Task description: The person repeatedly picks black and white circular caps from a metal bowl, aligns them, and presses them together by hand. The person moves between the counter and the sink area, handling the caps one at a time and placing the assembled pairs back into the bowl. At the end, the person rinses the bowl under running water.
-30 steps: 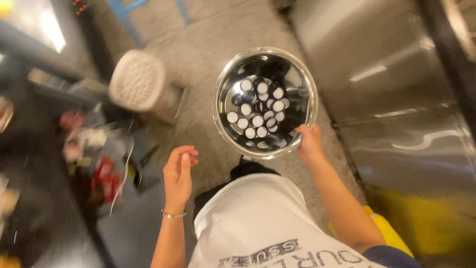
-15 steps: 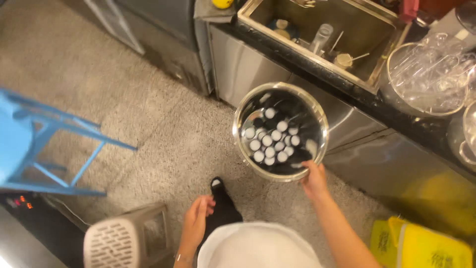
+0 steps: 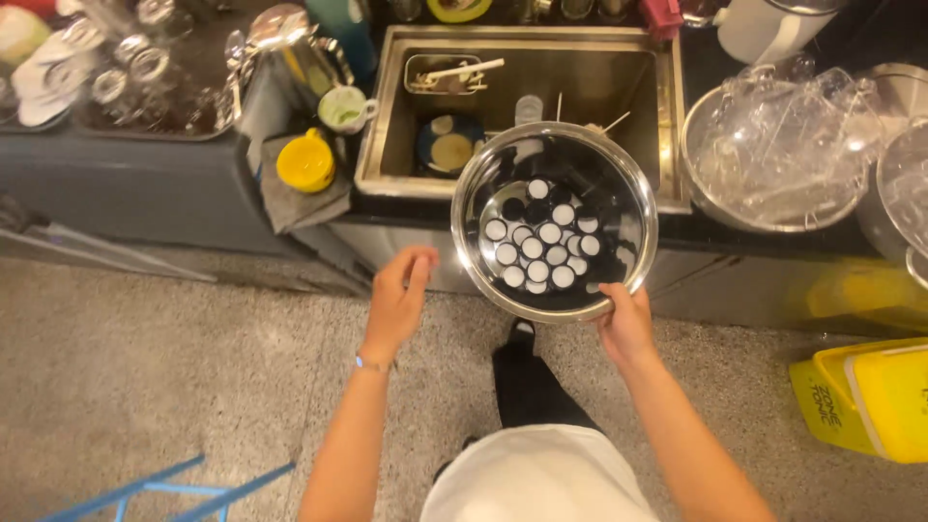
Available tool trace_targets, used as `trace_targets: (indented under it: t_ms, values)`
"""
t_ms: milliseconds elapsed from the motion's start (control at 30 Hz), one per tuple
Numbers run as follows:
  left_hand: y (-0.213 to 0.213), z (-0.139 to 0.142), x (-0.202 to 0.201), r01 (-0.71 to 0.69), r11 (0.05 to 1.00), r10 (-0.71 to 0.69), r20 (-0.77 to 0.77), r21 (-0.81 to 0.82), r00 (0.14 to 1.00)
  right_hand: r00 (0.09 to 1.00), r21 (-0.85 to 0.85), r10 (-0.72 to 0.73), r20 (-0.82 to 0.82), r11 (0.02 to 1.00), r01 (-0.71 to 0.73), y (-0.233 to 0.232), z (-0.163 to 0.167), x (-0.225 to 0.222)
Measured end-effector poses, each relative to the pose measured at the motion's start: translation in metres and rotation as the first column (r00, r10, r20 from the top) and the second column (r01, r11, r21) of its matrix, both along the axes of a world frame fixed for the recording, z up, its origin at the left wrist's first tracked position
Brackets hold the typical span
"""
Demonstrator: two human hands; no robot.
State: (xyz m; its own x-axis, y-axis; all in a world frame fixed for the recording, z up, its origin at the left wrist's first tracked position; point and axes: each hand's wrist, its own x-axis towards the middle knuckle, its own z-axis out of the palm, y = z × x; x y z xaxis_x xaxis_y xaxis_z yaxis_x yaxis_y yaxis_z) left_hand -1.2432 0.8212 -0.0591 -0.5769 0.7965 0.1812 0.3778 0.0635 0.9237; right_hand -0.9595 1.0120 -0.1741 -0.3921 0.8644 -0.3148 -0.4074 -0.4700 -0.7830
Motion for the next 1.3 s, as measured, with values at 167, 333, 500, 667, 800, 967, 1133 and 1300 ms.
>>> trace_targets:
  t_ms: [167,333,500,667,800,967,1133,1300]
  values:
    - [0.179,0.025,-0.089,0.026,0.998,-0.033,-0.114,-0.062,0.993,0.998,0.049,0.002,-0.068,0.999,0.001,0.109,0.0,-0.071]
    - [0.36,0.016,-0.165,0.085,0.996,-0.086,-0.274,-0.013,0.958,1.0,-0.023,0.011,0.025,1.0,-0.01,0.203,-0.009,-0.133]
    - [0.487,-0.026,-0.212,0.17,0.981,-0.182,-0.153,-0.093,0.971,0.997,-0.093,0.006,0.082,0.996,0.002,0.223,-0.013,-0.158]
    - [0.585,-0.075,-0.255,0.36,0.931,-0.361,-0.312,-0.065,0.879,0.983,-0.121,-0.014,0.185,0.992,0.037,0.226,-0.009,-0.199]
    - [0.626,-0.071,-0.265,0.467,0.878,-0.479,-0.23,-0.106,0.847,0.969,-0.17,-0.066,0.238,0.979,0.108,0.22,-0.008,-0.216]
    - [0.633,-0.076,-0.257,0.503,0.821,-0.562,-0.226,-0.27,0.795,0.975,-0.167,-0.123,0.185,0.974,0.154,0.213,-0.015,-0.231]
    - [0.617,-0.083,-0.261,0.329,0.781,-0.61,-0.539,-0.53,0.58,0.971,-0.138,-0.102,0.215,0.981,0.133,0.213,-0.009,-0.245]
    - [0.598,-0.087,-0.252,0.352,0.813,-0.582,-0.672,-0.464,0.458,0.973,-0.12,-0.109,0.204,0.984,0.135,0.217,0.001,-0.259]
